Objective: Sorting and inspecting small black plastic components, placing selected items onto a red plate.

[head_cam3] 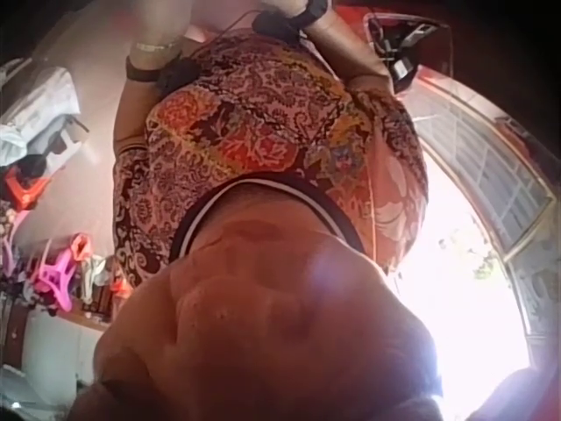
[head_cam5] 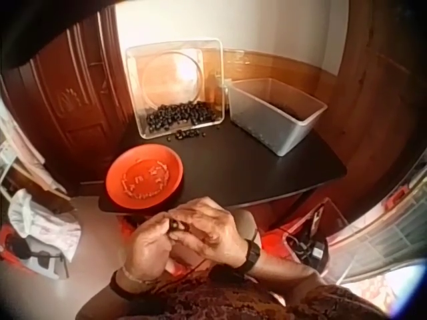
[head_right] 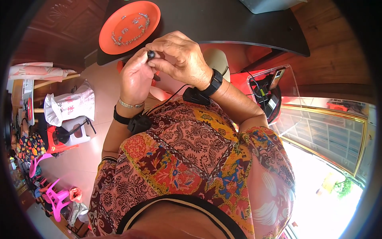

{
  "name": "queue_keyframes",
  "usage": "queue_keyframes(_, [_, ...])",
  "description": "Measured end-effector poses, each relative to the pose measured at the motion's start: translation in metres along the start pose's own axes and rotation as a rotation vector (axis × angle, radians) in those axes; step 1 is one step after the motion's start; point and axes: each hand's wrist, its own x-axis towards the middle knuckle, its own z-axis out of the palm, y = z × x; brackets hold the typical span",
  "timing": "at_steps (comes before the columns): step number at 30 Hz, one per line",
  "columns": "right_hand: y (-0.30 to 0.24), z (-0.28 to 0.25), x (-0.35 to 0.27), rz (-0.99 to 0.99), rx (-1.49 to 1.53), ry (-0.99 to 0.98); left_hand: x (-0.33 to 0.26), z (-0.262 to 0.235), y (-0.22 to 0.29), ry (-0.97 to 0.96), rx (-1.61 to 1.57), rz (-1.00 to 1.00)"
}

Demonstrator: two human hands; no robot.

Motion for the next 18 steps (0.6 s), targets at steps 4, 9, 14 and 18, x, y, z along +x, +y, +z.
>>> queue_keyframes(4, [-0.001, 0.007, -0.004, 0.007, -0.055, 0.042, 0.001, 0.001, -0.004, -0.044, 0.07, -0.004])
queue_keyframes(9, [0.003, 0.011, -0.008, -0.026, -0.135, 0.111, 0.0, 0.018, -0.001, 0.045, -0.013, -0.021])
queue_keyframes(14, [0.006, 0.018, -0.008, -0.099, -0.189, 0.108, 0.001, 0.012, -0.003, 0.059, -0.037, -0.017])
queue_keyframes(18, [0.011, 0.027, -0.012, -0.121, -0.182, 0.107, 0.001, 0.008, -0.008, 0.045, -0.063, 0.02])
